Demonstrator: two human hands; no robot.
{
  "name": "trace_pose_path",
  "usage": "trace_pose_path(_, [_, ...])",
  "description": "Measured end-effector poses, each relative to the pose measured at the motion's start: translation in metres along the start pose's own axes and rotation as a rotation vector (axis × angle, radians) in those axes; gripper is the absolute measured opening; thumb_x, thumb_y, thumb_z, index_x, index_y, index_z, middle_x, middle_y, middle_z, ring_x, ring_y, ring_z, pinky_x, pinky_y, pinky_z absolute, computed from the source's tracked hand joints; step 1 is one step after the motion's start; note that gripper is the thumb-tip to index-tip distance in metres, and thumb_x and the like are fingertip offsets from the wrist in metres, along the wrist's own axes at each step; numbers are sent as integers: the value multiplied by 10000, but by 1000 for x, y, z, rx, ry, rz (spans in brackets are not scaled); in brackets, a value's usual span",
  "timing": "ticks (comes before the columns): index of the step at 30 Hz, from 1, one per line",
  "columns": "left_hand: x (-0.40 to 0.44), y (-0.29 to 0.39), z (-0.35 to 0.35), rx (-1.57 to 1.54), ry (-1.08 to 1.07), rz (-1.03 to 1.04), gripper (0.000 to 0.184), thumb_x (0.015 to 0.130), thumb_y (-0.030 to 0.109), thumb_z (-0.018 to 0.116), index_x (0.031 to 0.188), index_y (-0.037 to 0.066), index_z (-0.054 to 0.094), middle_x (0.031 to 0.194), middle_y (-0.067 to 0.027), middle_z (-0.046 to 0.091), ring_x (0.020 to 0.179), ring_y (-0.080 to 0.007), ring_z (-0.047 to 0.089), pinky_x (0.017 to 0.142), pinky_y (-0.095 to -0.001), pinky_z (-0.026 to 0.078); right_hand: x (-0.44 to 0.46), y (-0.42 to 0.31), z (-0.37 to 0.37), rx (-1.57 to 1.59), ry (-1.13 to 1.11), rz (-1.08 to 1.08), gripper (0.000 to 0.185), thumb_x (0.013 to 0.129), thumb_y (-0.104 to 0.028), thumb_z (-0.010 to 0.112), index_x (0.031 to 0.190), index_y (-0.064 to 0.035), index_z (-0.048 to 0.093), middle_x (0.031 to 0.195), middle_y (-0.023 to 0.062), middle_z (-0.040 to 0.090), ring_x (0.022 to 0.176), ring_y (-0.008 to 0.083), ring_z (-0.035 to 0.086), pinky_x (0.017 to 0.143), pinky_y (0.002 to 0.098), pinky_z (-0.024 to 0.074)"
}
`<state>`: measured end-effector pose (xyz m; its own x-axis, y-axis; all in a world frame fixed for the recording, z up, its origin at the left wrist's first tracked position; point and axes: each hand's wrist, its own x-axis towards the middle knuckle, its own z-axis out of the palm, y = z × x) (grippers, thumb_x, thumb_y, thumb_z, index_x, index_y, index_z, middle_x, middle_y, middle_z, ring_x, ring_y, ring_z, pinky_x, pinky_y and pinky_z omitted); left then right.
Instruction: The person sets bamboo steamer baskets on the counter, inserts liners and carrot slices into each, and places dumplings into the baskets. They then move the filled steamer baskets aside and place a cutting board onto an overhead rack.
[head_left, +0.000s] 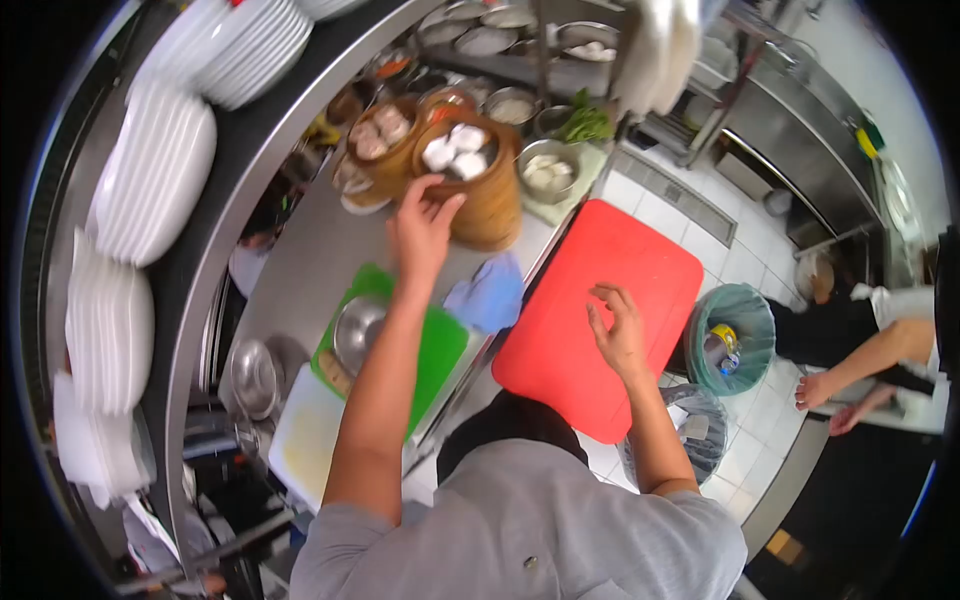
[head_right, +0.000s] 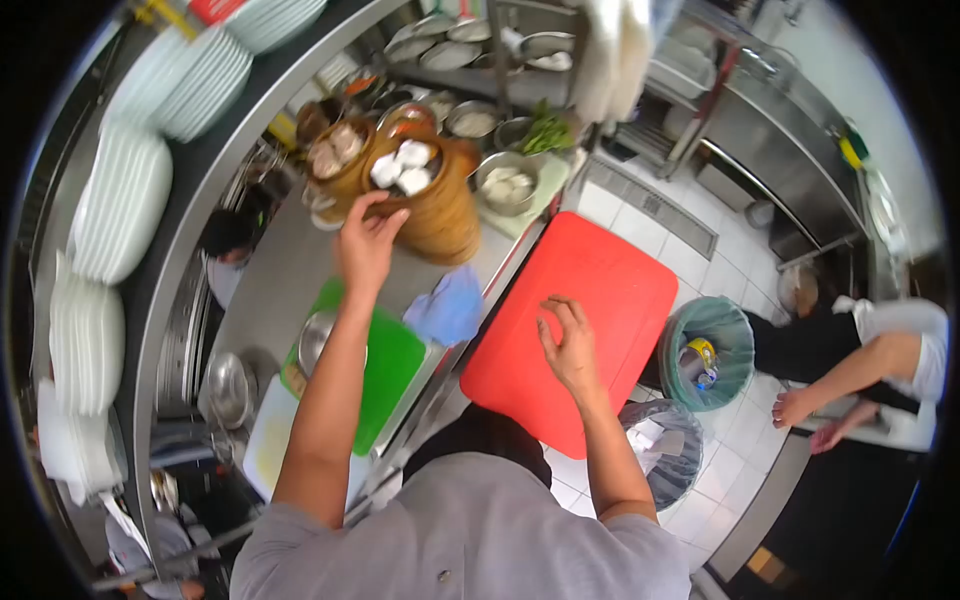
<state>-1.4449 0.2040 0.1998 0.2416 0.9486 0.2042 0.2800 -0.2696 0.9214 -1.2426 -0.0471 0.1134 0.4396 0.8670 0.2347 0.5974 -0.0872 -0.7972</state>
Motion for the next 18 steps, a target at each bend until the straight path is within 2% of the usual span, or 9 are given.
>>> trace_pose_path(1, [0,-18,4,-118,22,91,444,890,121,794,1279,36,598,977,-144,720,854,-105,662,670,-238,521,3,4,9,3,-22,2,218,930,-81,663,1135,-8,657,1167,190,644,1082,382,642,926,441,531])
trace_pose_path(2, [-5,-19,2,-49,50,-2,569,877,155,810,1379,77,554,1075,-215,705,921,-176,694,734,-289,556,6,3,19,23,-86,-10,218,930,-81,663,1135,-8,657,1167,190,644,1082,382,642,926,441,531])
trace_pose_path(4, [-26,-11,-3,120,155,195,703,875,183,800,1488,123,461,1328,-243,622,1122,-335,669,877,-393,574,11,-7,34,56,-145,-52,203,926,-80,669,1113,-4,664,1113,191,661,1008,376,665,872,445,541])
trace_pose_path(5, [-45,-2,-8,107,196,128,605,874,173,796,1417,96,542,1371,-184,612,1142,-319,661,889,-385,574,12,-13,46,77,-198,-67,203,926,-80,669,1113,-4,664,1113,191,661,1008,376,665,872,445,541])
trace_pose_path(8, [-102,-17,-44,263,242,204,476,871,164,793,1308,63,633,1366,-170,620,1151,-295,662,886,-389,573,12,-30,85,131,-373,-36,190,925,-75,671,1094,12,664,1056,192,674,956,362,682,824,435,547])
trace_pose_path(10, [-149,-32,-79,430,352,157,344,880,154,780,1190,32,692,1344,-148,634,1135,-255,657,861,-378,562,7,-34,117,136,-515,-207,192,949,-99,661,1095,25,655,1025,197,674,896,330,699,764,420,560])
trace_pose_path(12, [-192,-54,-122,562,488,28,345,883,150,763,1192,29,669,1259,-163,633,1081,-337,658,908,-401,543,4,-56,146,248,-570,-199,216,960,-126,659,1101,37,643,1015,199,679,846,312,707,733,408,564])
trace_pose_path(15, [-251,-99,-175,585,620,-249,502,873,218,785,1292,22,590,1201,-180,618,1025,-342,653,869,-402,546,-1,-80,191,381,-646,-79,297,972,-202,666,1114,55,618,994,209,691,742,283,714,672,384,567])
trace_pose_path(18, [-279,-133,-196,483,586,-669,838,822,416,820,1408,-33,423,1211,-263,584,1058,-379,634,871,-419,542,6,-106,234,424,-686,147,382,961,-269,685,1123,66,597,980,213,703,668,267,714,633,366,563])
